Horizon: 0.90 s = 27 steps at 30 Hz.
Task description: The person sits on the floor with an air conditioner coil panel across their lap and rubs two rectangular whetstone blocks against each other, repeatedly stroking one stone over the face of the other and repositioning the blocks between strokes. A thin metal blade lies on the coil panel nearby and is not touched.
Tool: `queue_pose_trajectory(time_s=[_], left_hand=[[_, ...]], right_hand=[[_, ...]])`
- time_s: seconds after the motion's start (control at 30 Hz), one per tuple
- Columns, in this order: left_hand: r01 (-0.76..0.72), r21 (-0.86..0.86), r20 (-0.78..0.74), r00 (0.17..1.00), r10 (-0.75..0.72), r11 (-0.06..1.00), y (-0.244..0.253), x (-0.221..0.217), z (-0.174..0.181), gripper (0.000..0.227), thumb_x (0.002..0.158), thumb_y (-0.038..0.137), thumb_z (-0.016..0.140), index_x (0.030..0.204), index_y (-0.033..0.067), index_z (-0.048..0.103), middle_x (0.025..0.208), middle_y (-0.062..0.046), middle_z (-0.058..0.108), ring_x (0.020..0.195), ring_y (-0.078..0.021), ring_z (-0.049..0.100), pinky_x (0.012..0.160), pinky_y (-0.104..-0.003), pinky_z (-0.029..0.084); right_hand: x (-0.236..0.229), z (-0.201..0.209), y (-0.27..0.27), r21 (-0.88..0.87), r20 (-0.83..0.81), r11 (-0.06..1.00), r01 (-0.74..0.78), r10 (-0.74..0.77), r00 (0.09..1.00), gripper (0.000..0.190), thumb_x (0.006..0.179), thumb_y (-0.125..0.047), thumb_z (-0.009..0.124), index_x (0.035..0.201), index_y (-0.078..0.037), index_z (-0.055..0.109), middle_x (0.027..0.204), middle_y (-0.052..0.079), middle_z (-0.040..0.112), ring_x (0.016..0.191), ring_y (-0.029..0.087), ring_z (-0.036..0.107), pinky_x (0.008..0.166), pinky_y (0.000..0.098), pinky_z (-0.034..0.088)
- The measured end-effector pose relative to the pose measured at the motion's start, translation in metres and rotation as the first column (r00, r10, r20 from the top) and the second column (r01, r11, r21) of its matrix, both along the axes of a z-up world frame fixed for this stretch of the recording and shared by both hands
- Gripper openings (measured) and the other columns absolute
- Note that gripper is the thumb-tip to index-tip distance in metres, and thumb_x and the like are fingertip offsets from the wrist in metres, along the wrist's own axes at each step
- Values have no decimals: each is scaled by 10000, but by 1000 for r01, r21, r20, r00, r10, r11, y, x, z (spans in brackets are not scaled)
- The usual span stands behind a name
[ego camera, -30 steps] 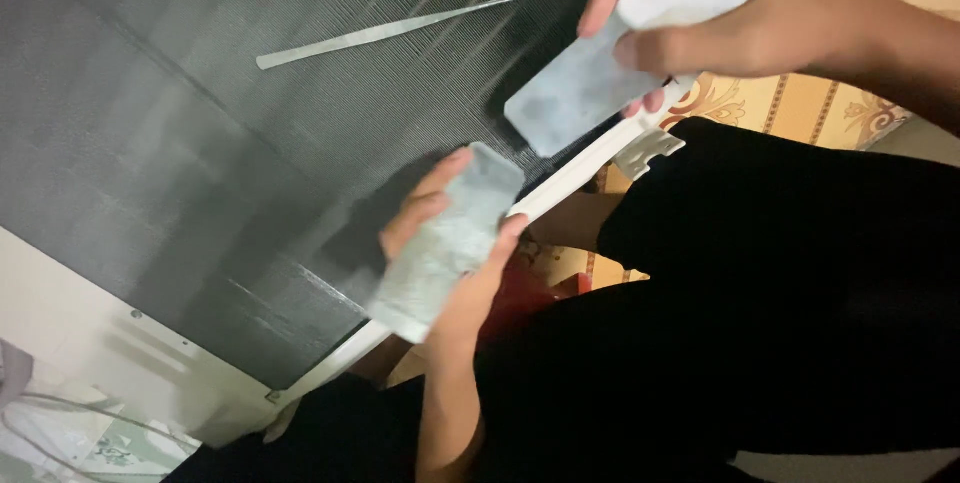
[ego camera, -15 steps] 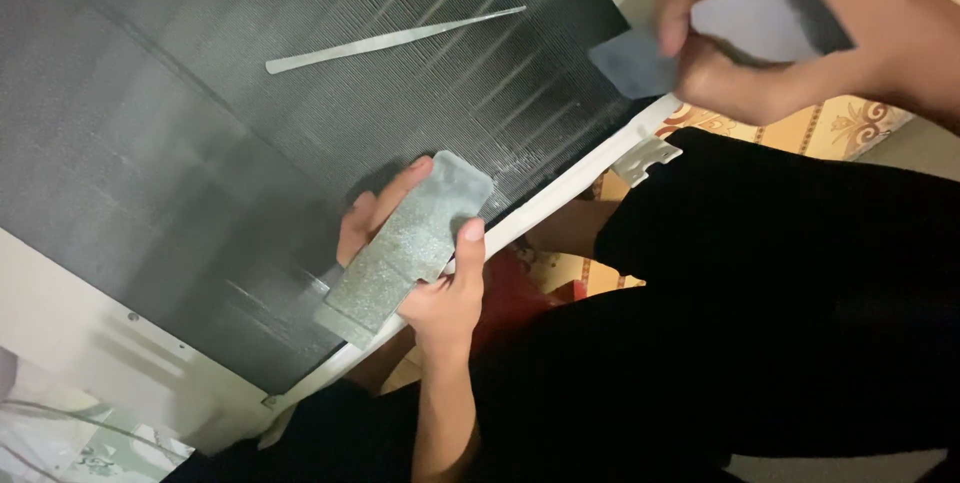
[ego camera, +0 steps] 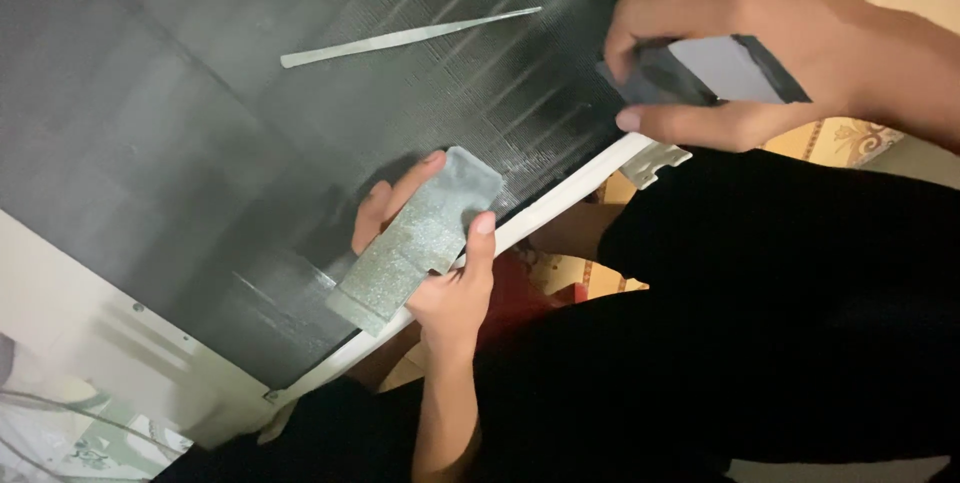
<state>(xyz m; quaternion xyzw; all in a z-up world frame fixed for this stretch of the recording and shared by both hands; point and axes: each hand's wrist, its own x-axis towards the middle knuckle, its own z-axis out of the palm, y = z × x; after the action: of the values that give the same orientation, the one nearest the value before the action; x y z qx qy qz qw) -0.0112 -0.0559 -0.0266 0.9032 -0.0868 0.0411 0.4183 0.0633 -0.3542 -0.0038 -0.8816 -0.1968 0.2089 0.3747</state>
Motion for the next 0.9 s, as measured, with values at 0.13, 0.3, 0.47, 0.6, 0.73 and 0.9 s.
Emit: queue_pose_trajectory(time_s=[0.13, 0.3, 0.47, 0.6, 0.73, 0.9], left_hand=[[-34, -145, -53, 998, 26, 989, 1, -1, 5, 712, 1003, 215, 688, 1496, 3, 221, 1334, -138, 661, 1166, -267, 683, 1171, -402, 478], [-125, -135, -50, 992, 119, 983, 21, 7, 11, 642, 991, 83, 606, 1520, -5, 254, 1399, -157, 622, 1324, -299, 616, 1340, -513, 311], [-385, -267, -53, 921, 386, 883, 58, 20, 15, 532, 1024, 36, 612, 1461, -24, 314, 1432, -228, 560, 1149, -305, 647, 899, -370, 643], [-428, -293, 55, 885, 462, 855, 76, 29, 7, 364, 982, -15, 578, 1328, -32, 467, 1342, -183, 560, 1129, -291, 614, 831, -334, 636], [-382, -361, 59, 901, 429, 851, 84, 29, 1, 387, 1003, -40, 537, 1340, 23, 358, 1364, -247, 537, 1155, -332, 620, 925, -377, 628], [-356, -493, 43, 901, 431, 794, 86, 26, -5, 369, 1040, 15, 542, 1347, 68, 346, 1351, -244, 561, 1129, -306, 620, 888, -374, 603]], right_hand=[[5, 13, 0, 51, -124, 997, 52, -45, 991, 262, 742, -200, 855, 729, -46, 644, 663, 15, 664, 464, 187, 530, 520, 316, 427], [6, 7, 3, 108, 12, 994, 21, -23, 1000, 480, 642, -281, 960, 786, -50, 565, 658, 23, 579, 458, 178, 455, 517, 313, 373], [8, -4, 20, 100, 81, 992, -83, 75, 994, 389, 742, -60, 828, 937, -66, 491, 961, 42, 611, 681, 252, 577, 664, 366, 462], [14, -5, 31, 92, 102, 993, -81, 71, 992, 318, 749, -14, 759, 949, -53, 515, 867, 34, 606, 662, 254, 576, 654, 360, 467], [25, 3, 47, 54, 77, 994, -95, 91, 993, 235, 718, -1, 720, 900, -61, 583, 733, 6, 646, 524, 208, 585, 562, 328, 456], [42, 18, 75, 10, 26, 991, -135, 134, 991, 201, 735, 0, 638, 914, -77, 686, 564, 10, 637, 422, 190, 506, 514, 302, 419]])
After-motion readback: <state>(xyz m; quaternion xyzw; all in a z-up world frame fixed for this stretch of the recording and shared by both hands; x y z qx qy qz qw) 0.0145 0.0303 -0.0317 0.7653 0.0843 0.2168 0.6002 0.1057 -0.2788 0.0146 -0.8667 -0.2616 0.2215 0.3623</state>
